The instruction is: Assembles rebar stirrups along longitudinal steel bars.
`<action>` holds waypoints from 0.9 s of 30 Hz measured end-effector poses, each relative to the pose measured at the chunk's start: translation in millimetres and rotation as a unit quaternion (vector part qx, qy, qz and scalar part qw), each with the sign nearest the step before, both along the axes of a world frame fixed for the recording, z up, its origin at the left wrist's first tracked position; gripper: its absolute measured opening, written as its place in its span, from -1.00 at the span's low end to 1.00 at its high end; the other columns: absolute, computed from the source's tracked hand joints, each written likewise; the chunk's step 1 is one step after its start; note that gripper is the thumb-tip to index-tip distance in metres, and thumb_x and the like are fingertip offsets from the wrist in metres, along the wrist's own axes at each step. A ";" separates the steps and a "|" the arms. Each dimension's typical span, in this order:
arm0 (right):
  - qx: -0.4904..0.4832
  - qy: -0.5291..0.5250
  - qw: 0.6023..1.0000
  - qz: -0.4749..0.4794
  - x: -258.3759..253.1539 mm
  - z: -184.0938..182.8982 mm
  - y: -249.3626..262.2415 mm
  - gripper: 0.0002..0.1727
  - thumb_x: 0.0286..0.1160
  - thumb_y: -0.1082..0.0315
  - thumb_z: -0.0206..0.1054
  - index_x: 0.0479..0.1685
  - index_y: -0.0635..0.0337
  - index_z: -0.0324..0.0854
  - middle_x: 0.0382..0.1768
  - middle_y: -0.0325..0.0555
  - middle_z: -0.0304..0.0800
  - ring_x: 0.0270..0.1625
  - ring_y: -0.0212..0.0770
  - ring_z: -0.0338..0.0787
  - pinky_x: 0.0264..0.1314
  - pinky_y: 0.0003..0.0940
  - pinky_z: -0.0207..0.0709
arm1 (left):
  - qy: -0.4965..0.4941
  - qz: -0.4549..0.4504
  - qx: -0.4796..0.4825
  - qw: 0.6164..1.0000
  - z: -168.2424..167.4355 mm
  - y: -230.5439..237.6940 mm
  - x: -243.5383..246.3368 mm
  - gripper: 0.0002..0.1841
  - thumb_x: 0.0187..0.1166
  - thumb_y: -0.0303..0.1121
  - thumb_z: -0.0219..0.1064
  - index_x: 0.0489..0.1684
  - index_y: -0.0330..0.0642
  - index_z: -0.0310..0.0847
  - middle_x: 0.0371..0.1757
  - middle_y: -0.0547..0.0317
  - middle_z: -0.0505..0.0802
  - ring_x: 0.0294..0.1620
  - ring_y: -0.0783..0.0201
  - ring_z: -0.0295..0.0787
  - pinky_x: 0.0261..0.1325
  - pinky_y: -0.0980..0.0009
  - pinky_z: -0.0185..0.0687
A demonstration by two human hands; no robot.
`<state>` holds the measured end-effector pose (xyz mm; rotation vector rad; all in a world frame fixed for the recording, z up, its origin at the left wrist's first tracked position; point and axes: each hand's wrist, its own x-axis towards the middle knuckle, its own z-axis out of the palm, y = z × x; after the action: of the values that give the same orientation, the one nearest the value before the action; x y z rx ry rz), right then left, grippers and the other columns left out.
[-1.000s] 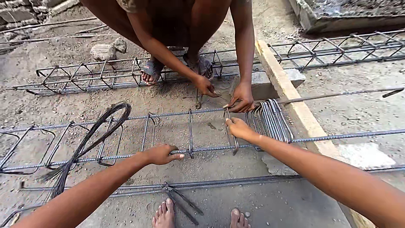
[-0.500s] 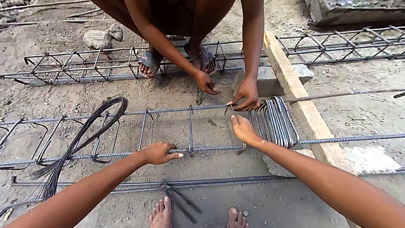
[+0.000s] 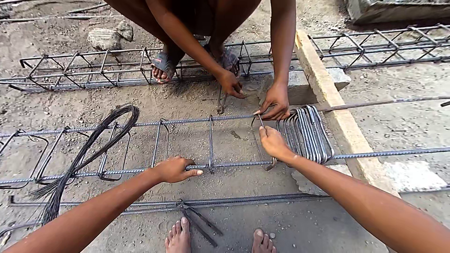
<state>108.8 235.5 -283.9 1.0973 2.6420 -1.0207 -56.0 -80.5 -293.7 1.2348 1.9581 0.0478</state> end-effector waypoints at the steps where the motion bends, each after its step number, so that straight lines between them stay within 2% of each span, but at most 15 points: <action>1: 0.000 0.000 1.000 -0.001 0.3 -1.2 0.5 -0.45 0.95 0.08 -0.24 -0.12 0.33 0.54 -0.32 0.22 0.62 -0.17 0.19 0.71 -0.09 0.19 0.51 | 0.000 -0.002 0.003 1.000 -0.8 0.0 -0.3 -0.23 0.69 0.40 -0.06 0.20 -0.18 0.69 -0.19 -0.14 0.82 -0.07 -0.12 0.80 0.07 -0.23 0.61; 10: -0.004 0.008 1.000 0.005 1.6 -4.9 5.6 -0.44 0.95 0.07 -0.24 -0.13 0.32 0.54 -0.36 0.20 0.61 -0.21 0.19 0.70 -0.13 0.19 0.50 | 0.003 -0.003 0.009 1.000 -1.7 -1.2 -1.1 -0.23 0.69 0.40 -0.05 0.18 -0.19 0.68 -0.24 -0.12 0.81 -0.13 -0.10 0.80 0.02 -0.20 0.61; 15: 0.004 0.008 1.000 -0.006 1.0 -5.8 3.1 -0.42 0.95 0.06 -0.23 -0.11 0.35 0.57 -0.32 0.26 0.65 -0.17 0.24 0.73 -0.11 0.25 0.51 | 0.006 0.001 0.001 1.000 1.2 -0.4 -0.6 -0.23 0.70 0.38 -0.05 0.23 -0.20 0.68 -0.18 -0.18 0.83 -0.07 -0.16 0.81 0.09 -0.24 0.61; 21: -0.044 0.050 0.998 -0.023 1.5 -8.0 -0.5 -0.40 0.95 0.05 -0.26 -0.12 0.38 0.56 -0.30 0.25 0.59 -0.20 0.21 0.66 -0.13 0.22 0.47 | 0.009 -0.003 0.002 1.000 -0.6 -0.8 -1.3 -0.22 0.69 0.40 -0.06 0.20 -0.19 0.69 -0.21 -0.15 0.82 -0.09 -0.13 0.80 0.07 -0.22 0.61; 27: -0.026 0.034 0.999 -0.012 1.2 -7.6 -0.9 -0.40 0.95 0.05 -0.27 -0.06 0.38 0.56 -0.22 0.30 0.64 -0.09 0.26 0.71 -0.03 0.26 0.49 | 0.009 -0.003 0.002 1.000 -1.8 -0.5 -0.2 -0.23 0.69 0.40 -0.07 0.15 -0.20 0.69 -0.24 -0.14 0.81 -0.12 -0.12 0.80 0.03 -0.21 0.61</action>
<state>110.0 234.5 -291.5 1.1062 2.6436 -1.1459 -56.2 -81.0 -295.5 1.2483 1.9699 0.0388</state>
